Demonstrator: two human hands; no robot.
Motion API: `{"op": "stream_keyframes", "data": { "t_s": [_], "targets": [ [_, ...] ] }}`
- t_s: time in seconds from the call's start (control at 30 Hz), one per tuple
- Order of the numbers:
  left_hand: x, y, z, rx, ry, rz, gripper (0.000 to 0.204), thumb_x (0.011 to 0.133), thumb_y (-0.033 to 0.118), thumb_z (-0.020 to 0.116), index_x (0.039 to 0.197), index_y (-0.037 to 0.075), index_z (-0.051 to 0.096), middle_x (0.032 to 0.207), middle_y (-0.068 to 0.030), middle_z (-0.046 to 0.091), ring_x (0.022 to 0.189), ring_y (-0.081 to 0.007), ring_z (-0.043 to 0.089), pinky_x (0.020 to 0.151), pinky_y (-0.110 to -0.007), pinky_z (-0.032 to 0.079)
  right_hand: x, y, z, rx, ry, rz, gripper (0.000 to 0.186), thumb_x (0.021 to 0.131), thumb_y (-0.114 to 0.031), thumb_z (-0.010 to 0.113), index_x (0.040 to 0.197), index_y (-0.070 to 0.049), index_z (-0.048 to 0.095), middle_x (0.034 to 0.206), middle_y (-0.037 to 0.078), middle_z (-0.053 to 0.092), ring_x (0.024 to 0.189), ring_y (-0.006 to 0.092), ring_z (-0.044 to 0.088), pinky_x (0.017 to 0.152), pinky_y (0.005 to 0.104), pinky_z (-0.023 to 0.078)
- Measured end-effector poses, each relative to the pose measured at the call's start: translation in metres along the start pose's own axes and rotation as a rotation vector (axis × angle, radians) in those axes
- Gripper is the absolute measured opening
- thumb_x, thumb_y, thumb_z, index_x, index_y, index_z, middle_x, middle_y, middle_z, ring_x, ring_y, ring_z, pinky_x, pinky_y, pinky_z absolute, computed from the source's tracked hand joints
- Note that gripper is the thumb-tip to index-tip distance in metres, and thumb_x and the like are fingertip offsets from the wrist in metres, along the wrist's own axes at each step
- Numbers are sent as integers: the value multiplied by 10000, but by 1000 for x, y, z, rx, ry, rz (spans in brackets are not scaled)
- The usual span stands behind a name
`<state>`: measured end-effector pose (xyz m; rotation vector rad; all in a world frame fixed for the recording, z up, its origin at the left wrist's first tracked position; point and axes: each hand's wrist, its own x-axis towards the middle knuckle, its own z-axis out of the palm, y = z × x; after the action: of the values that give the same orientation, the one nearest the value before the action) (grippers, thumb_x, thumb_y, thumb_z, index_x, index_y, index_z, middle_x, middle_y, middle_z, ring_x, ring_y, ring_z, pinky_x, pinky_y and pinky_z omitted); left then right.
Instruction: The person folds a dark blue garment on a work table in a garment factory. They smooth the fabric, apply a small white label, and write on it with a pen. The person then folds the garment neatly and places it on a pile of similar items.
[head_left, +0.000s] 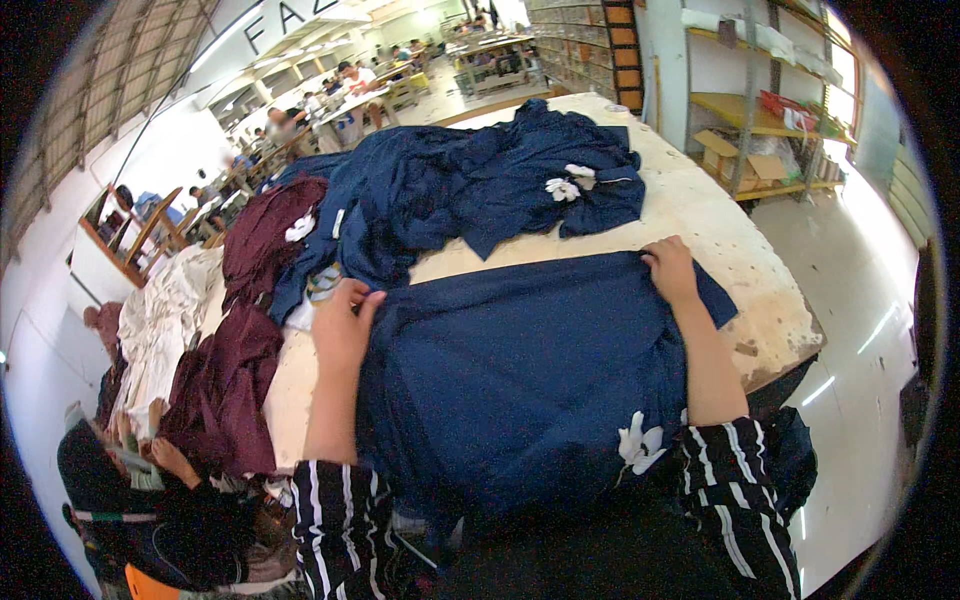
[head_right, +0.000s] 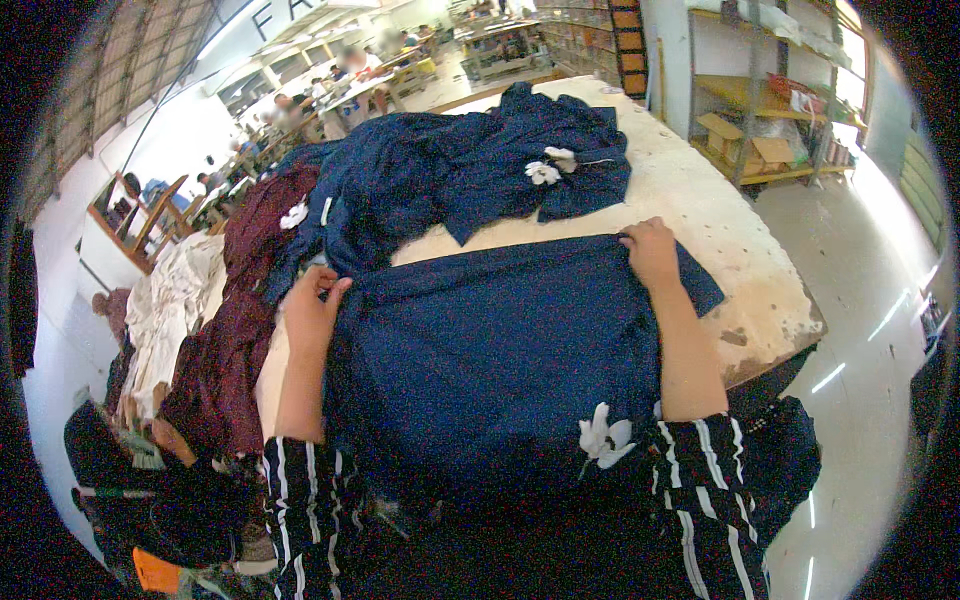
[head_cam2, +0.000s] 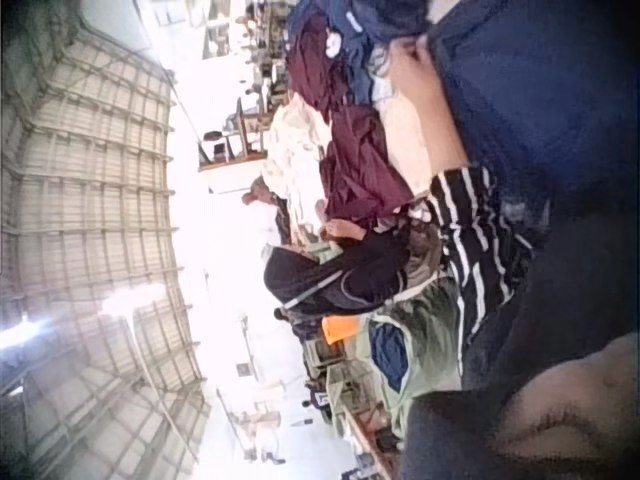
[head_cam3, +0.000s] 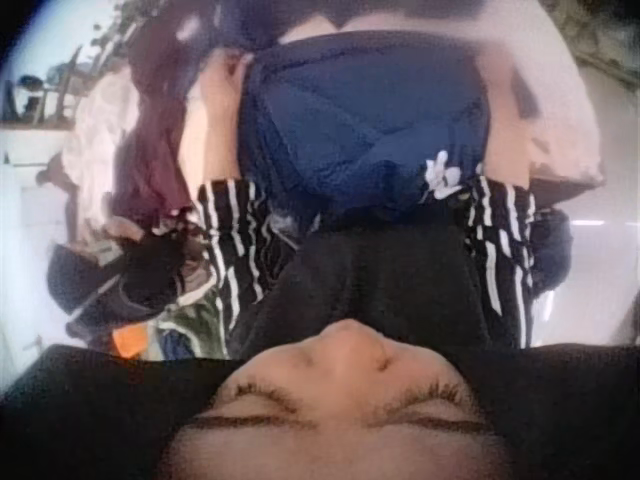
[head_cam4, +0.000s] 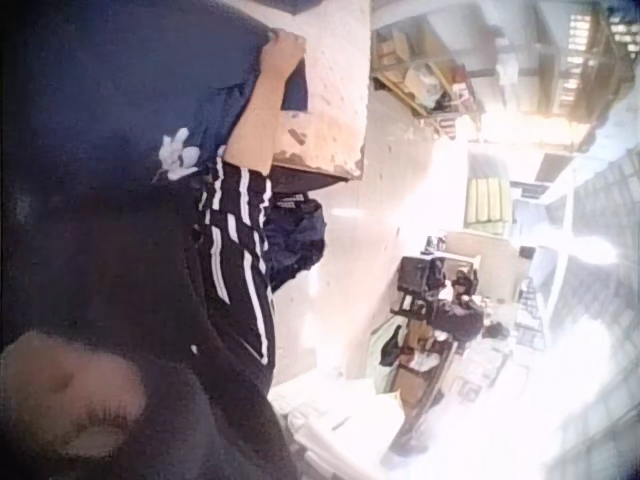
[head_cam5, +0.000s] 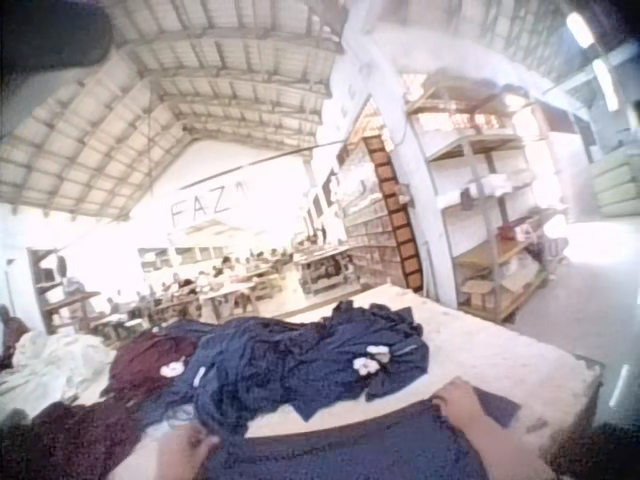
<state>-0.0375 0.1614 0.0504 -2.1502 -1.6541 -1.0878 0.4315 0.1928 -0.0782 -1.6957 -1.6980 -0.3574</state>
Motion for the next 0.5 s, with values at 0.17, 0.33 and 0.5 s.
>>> {"op": "stream_keyframes", "data": {
  "t_s": [0.17,0.33,0.5],
  "targets": [
    [-45,-67,62,108,-380,17,495,769,410,630,1137,91,540,1116,-189,543,1028,-337,521,859,-430,388,-1,0,0,-38,-22,48,142,743,-184,631,846,-93,663,829,66,628,906,253,526,794,390,422],
    [-159,-29,25,207,-647,61,646,770,438,597,1300,108,428,1422,-179,246,1241,-331,333,984,-497,258,-4,38,-24,-91,-44,45,150,734,-163,638,847,-66,652,850,65,624,919,251,512,838,372,404],
    [-159,34,-38,84,-794,-161,539,759,417,618,1172,87,519,1116,-150,537,1034,-301,498,926,-444,318,-15,47,-28,-112,-51,13,143,738,-165,629,850,-79,646,859,66,611,929,258,509,832,388,407]
  ]
}}
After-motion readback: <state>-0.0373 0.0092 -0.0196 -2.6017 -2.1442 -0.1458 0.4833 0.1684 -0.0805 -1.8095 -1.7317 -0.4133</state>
